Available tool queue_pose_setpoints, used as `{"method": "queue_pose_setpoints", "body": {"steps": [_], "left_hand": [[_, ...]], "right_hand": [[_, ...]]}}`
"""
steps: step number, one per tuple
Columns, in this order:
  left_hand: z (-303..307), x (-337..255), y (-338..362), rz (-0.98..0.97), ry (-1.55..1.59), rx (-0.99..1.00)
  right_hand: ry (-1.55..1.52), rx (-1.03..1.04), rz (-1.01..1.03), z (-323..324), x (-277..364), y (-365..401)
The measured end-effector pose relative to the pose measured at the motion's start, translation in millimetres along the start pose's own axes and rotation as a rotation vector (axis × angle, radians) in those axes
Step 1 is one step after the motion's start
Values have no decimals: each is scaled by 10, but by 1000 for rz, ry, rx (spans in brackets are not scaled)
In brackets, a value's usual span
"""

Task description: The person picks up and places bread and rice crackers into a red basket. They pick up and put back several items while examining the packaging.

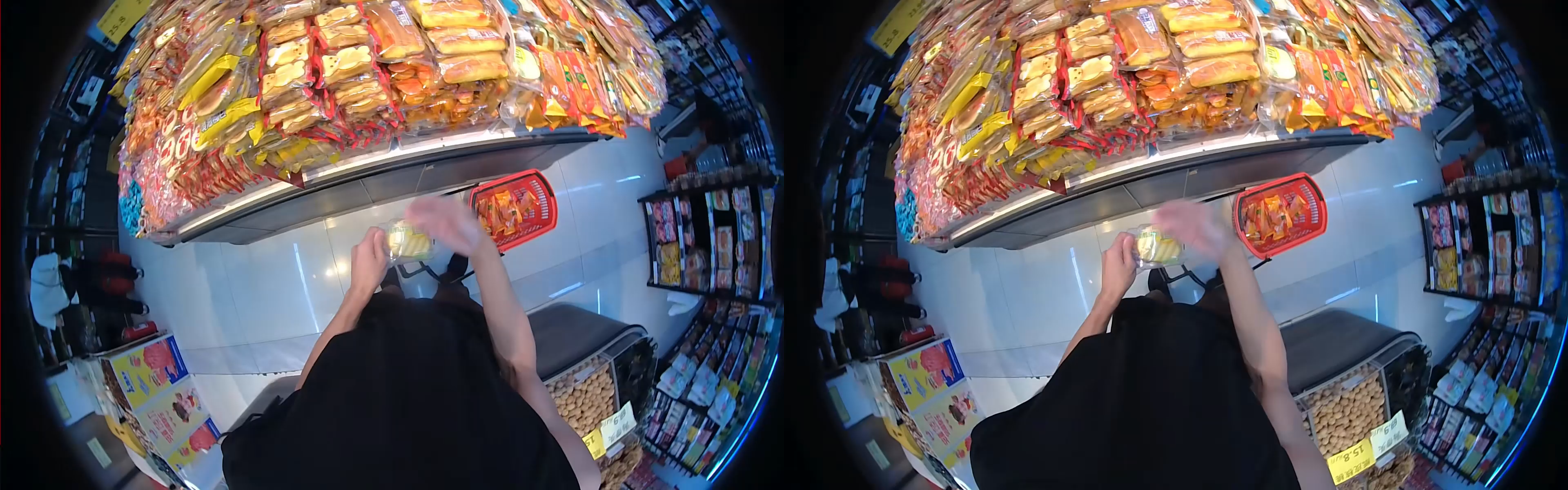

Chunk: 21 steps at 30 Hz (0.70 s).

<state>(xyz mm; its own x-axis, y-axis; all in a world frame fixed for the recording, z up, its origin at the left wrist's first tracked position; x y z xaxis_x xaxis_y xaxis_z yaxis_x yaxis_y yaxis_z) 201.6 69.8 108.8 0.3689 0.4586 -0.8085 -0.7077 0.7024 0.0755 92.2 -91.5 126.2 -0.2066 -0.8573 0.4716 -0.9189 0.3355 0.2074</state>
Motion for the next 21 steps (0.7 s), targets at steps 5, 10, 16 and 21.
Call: {"method": "queue_pose_setpoints", "body": {"steps": [5,10,16,21], "left_hand": [[41,127,-82,41,-24,88],[-183,192,-142,23,-47,172],[-329,-58,-258,-82,-129,228],[-439,-344,-350,-62,-63,260]], "right_hand": [[580,-741,374,1071,349,73],[111,-132,78,-1,-169,190],[86,-299,144,385,-291,85],[1160,-587,454,780,493,310]]}}
Point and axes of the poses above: each hand's wrist, its own y-axis away from the middle knuckle, its own z-axis out of the back of the hand, x = y × z, the point moved 5 cm from there along -y, towards the middle knuckle, and after that the axes turned 6 degrees about -y, right-handed, at the moved point
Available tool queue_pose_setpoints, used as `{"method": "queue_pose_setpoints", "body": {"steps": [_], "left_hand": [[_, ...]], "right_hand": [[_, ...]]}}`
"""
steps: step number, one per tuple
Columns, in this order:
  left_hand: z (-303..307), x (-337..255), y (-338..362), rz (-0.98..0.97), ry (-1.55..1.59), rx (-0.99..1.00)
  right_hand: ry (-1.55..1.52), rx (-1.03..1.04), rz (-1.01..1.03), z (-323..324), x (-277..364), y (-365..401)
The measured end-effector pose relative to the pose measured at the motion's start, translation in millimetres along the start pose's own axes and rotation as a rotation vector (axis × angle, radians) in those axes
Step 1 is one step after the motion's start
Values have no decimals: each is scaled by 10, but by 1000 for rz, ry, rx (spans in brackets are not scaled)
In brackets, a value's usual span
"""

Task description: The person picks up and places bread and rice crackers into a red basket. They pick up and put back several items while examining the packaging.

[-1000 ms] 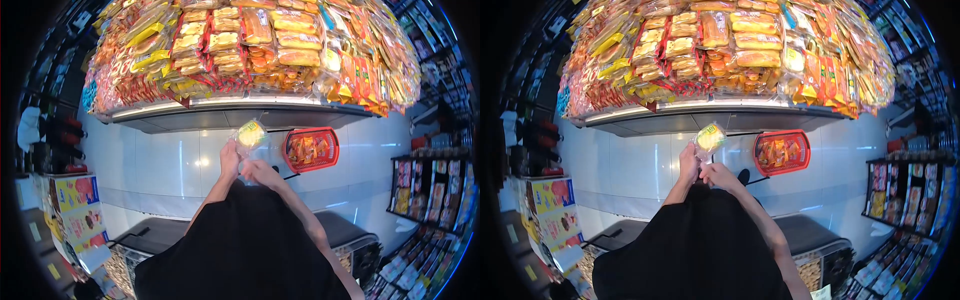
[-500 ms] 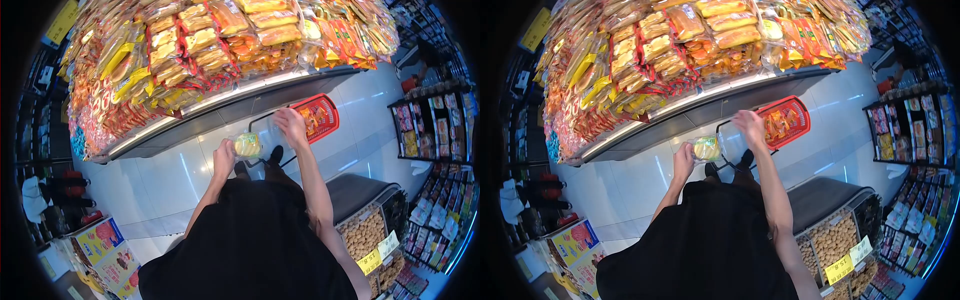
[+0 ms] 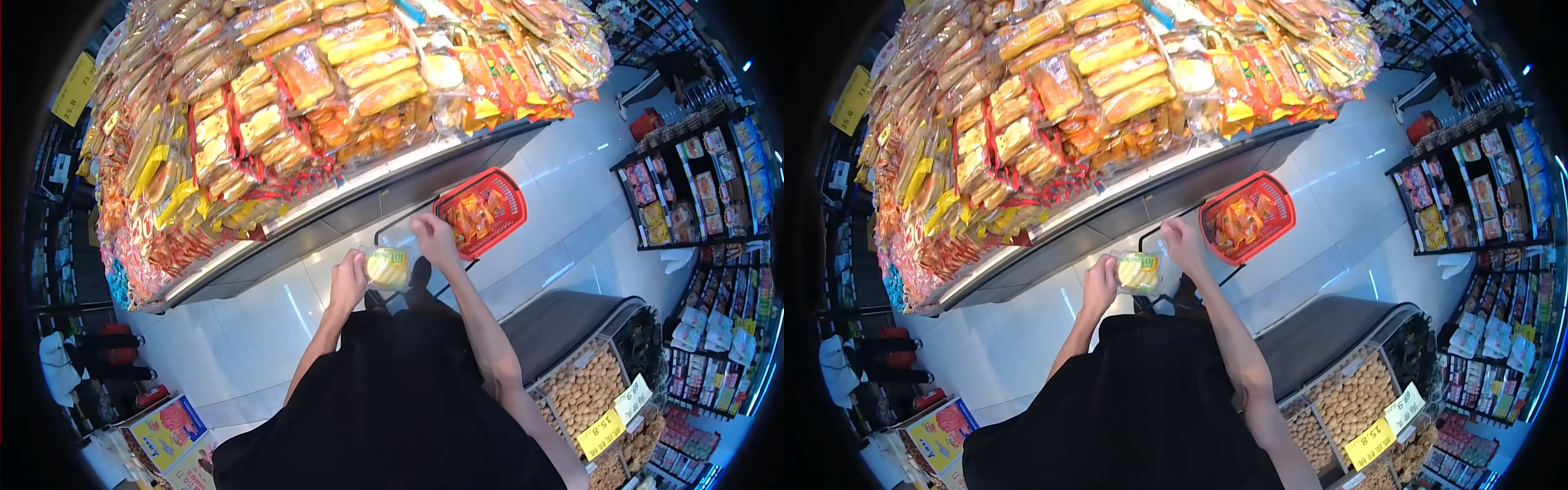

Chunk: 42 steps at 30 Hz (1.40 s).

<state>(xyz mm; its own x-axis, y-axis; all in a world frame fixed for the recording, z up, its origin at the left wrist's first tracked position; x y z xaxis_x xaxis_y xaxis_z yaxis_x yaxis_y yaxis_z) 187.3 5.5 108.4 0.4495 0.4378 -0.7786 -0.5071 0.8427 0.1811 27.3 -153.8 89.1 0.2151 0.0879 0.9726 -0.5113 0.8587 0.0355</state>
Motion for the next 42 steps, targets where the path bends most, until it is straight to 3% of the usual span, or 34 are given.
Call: {"method": "queue_pose_setpoints", "body": {"steps": [2,4,7,8,10,12,14,15,16,18,20,22,24,25,26,27,28,30,31,32,37,42], "left_hand": [[-65,-119,-122,-14,15,-64],[-159,-300,-277,42,88,-39],[-376,-513,-518,7,213,26],[-426,-593,-599,9,213,17],[-554,-716,-723,31,411,111],[-595,-793,-814,75,513,131],[-643,-836,-860,155,723,193],[-650,-760,-882,156,723,153],[-681,-637,-886,159,723,136],[-702,-227,-846,218,428,2],[-606,44,-670,266,158,-70],[-701,847,-396,337,107,-128],[-840,1770,128,629,204,-209],[-857,2113,473,838,197,-250],[-982,2821,763,679,-242,-60],[-840,2524,1101,1155,-178,-77],[-791,2357,1368,1242,-73,-179],[-975,2556,1582,756,-726,315],[-1085,2565,1772,757,-725,326],[-1083,2323,1631,468,-702,264],[-1577,2137,1371,369,-706,316],[-1705,2597,959,264,-690,406]], "right_hand": [[-71,70,10,132,112,6],[5,289,48,197,298,33],[53,417,-8,429,353,-60],[52,425,-2,548,430,-132],[-255,439,-78,816,632,-285],[-213,466,-120,1078,801,-522],[-60,321,119,1367,1066,-833],[-61,217,80,1507,1170,-987],[-61,114,42,1627,1271,-1145],[-309,-31,47,1768,1437,-1493],[-483,-219,275,1769,1577,-1900],[-520,-123,190,1613,1563,-2332],[-549,-32,107,1468,1432,-2517],[-8,-133,257,1446,1436,-2578],[536,-233,400,1369,1471,-2628],[488,-345,590,1337,1519,-2548],[491,-337,597,1302,1528,-2537],[510,-197,629,1188,1542,-2520],[550,-143,618,1156,1536,-2502],[555,-145,608,1154,1511,-2500],[606,31,552,1211,1648,-2606],[663,112,545,1274,1654,-2650]]}}
Point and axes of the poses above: each hand's wrist, its own y-axis away from the middle knuckle, its own z-axis out of the back of the hand, x = y × z, the point moved 5 cm from there along -y, towards the middle knuckle, and after that the axes turned 6 degrees about -y, right-handed, at the moved point
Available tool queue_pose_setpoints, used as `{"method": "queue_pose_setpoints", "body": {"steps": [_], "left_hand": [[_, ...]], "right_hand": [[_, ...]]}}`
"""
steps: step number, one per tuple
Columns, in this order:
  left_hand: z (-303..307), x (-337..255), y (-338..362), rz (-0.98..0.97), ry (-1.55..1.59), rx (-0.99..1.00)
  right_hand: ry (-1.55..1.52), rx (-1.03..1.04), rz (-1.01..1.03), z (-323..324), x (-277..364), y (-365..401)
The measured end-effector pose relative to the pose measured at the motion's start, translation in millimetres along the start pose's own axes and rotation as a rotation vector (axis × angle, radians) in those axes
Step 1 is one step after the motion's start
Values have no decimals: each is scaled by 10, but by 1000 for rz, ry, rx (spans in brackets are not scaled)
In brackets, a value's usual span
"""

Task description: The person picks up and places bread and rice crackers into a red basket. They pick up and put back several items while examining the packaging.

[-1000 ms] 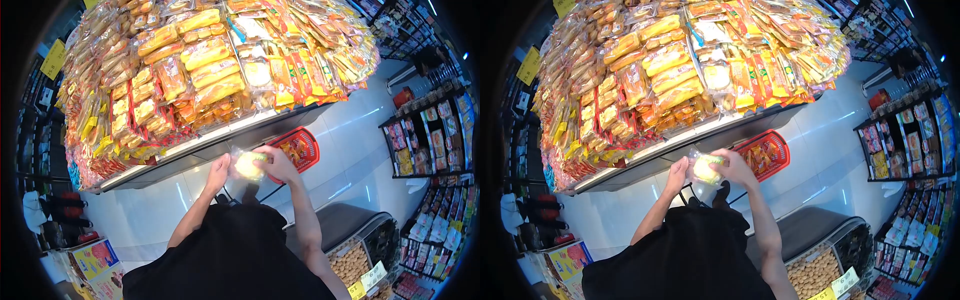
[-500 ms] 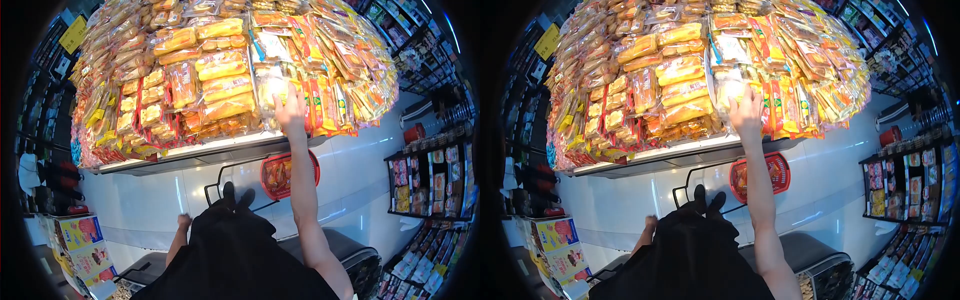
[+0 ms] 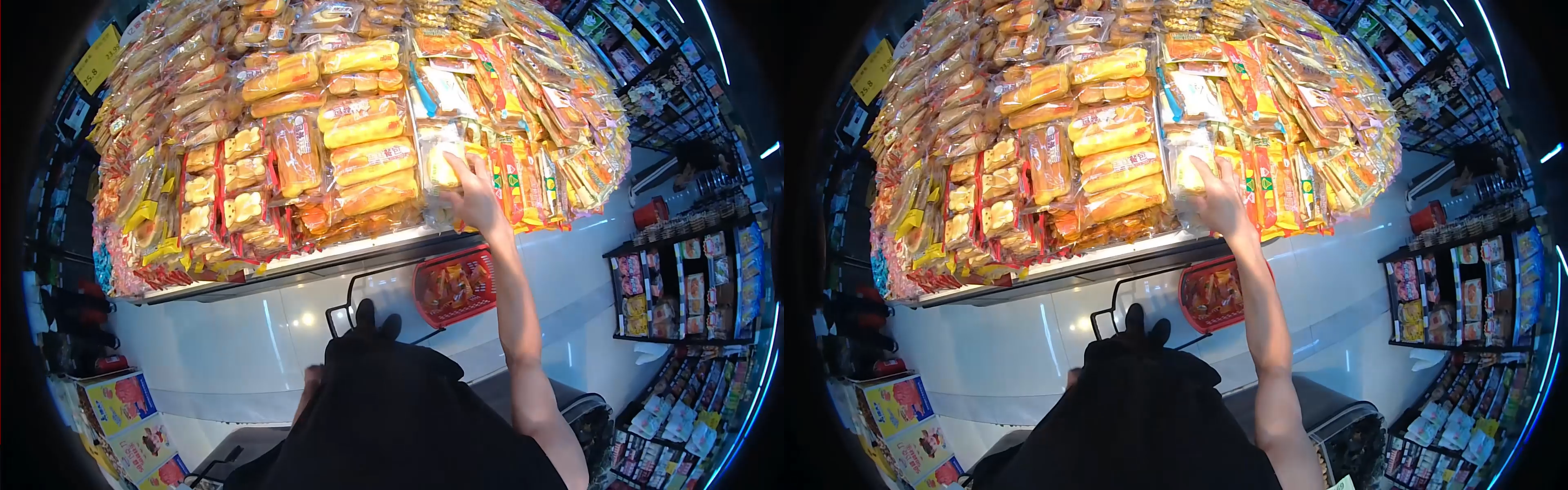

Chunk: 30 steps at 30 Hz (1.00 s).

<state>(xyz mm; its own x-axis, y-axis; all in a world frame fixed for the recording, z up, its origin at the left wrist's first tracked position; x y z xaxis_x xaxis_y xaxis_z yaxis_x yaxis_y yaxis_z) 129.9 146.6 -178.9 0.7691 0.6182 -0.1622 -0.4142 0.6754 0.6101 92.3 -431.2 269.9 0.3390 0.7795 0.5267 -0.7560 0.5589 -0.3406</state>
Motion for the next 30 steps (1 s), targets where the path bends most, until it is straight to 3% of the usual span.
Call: {"method": "queue_pose_setpoints", "body": {"steps": [1,3,7,11,12,14,15,16,17,20,22,23,24,26,27,28,30], "left_hand": [[234,131,-251,-26,-1,11],[391,252,-427,633,1419,52],[1156,210,-791,579,1360,-11],[1411,138,-1026,549,1305,42],[1305,173,-1119,544,1299,51],[968,207,-1334,499,1230,226],[1078,94,-1309,467,1099,350],[611,253,-1614,205,683,318],[561,218,-1626,160,623,368],[763,-47,-1611,107,565,453],[960,-169,-1626,69,553,294],[984,-168,-1641,221,715,253],[906,-133,-1732,225,717,252],[891,-198,-1974,-198,458,-19],[1010,-237,-1946,-109,546,80],[1254,-311,-1786,235,889,175],[1487,-403,-1769,265,911,158]], "right_hand": [[13,4,-4,31,-3,-8],[-54,100,-22,59,4,-39],[-28,150,-36,98,8,-48],[40,107,-38,128,76,52],[19,41,-73,155,97,104],[3,-27,-116,163,159,237],[-13,-133,-97,196,215,311],[-30,-240,-77,223,281,398],[57,-337,9,230,397,492],[0,-436,-24,103,599,871],[-225,-430,-167,-52,564,1068],[-228,-427,-165,-26,570,1040],[-205,-396,-129,38,618,976],[-188,-365,-90,170,619,805],[-133,-370,-44,263,572,630],[-78,-375,7,347,527,433],[-31,-392,146,492,466,-44]]}}
Point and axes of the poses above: each hand's wrist, its own y-axis away from the middle knuckle, its own z-axis out of the back of the hand, x = y × z, the point moved 5 cm from there along -y, towards the middle knuckle, and after that the axes turned 6 degrees about -y, right-handed, at the moved point
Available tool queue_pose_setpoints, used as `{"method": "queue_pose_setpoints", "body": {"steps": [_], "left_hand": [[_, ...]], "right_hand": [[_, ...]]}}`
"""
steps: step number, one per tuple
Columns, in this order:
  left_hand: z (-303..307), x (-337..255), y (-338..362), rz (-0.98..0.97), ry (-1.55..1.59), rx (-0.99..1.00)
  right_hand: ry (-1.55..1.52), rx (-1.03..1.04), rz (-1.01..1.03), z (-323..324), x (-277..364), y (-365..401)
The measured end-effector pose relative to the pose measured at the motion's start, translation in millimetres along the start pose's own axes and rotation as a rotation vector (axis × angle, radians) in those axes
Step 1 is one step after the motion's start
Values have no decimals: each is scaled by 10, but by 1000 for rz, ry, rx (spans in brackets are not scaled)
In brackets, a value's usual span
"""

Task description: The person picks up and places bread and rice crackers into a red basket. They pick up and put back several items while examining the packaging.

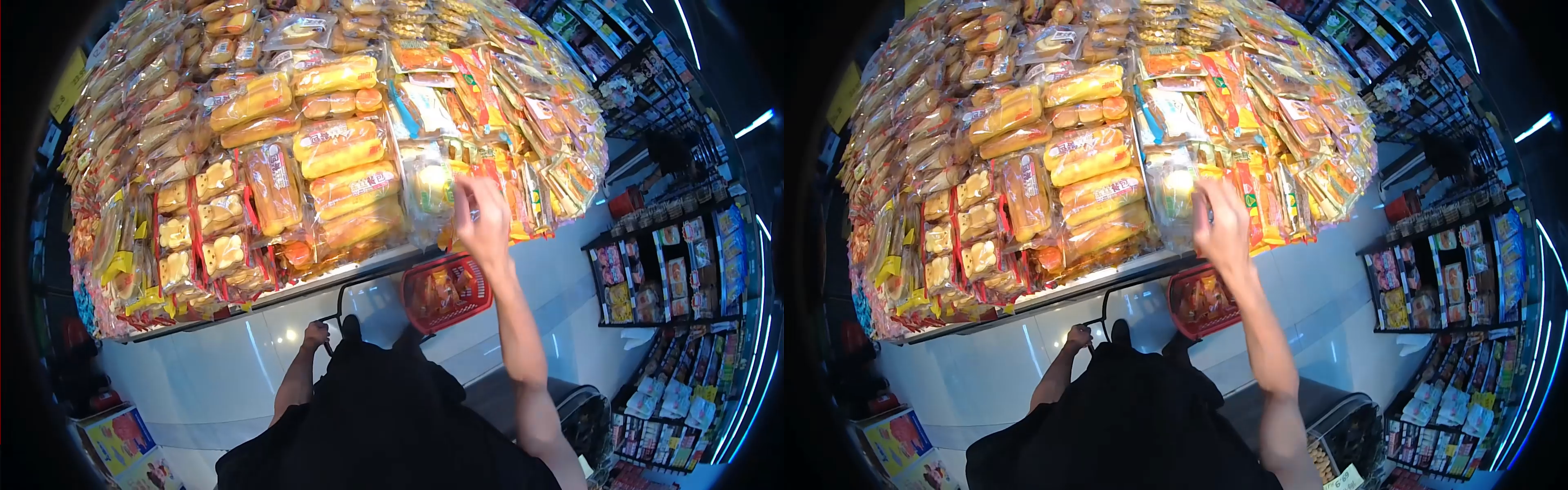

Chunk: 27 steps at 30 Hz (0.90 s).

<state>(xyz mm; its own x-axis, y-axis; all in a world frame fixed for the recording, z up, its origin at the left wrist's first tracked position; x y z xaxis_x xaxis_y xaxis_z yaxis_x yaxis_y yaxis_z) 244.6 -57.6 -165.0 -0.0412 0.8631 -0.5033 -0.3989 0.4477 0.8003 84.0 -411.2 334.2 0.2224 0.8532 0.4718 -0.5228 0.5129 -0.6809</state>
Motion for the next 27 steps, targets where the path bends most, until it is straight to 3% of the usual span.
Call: {"method": "queue_pose_setpoints", "body": {"steps": [7,10,12,16,18,20,24,26,27], "left_hand": [[-208,189,40,52,351,-79],[-257,348,287,101,189,-50],[-362,802,200,185,234,-2],[-320,997,500,345,287,-19],[-295,1041,508,259,141,46],[-278,1150,532,387,358,-6],[-267,1170,406,361,377,-45],[-243,1025,319,94,160,24],[-231,948,290,88,149,28]], "right_hand": [[247,186,20,-483,-445,-704],[285,225,21,-661,-587,-716],[177,222,-135,-719,-622,-722],[220,206,-143,-779,-672,-796],[208,281,-231,-792,-689,-813],[186,241,-193,-800,-689,-822],[178,134,-132,-790,-604,-812],[206,136,-150,-821,-560,-769],[216,147,-145,-846,-550,-751]]}}
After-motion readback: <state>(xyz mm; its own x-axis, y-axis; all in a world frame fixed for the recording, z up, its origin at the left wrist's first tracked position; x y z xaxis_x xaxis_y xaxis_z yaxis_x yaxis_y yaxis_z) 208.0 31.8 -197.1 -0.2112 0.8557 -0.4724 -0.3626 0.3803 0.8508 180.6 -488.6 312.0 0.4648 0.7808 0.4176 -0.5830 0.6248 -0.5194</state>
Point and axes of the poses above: each hand's wrist, its own y-axis away from the middle knuckle, its own z-axis out of the back of the hand, x = y × z, the point moved 5 cm from there along -y, towards the middle knuckle, and after that the axes turned 6 degrees about -y, right-handed, at the moved point
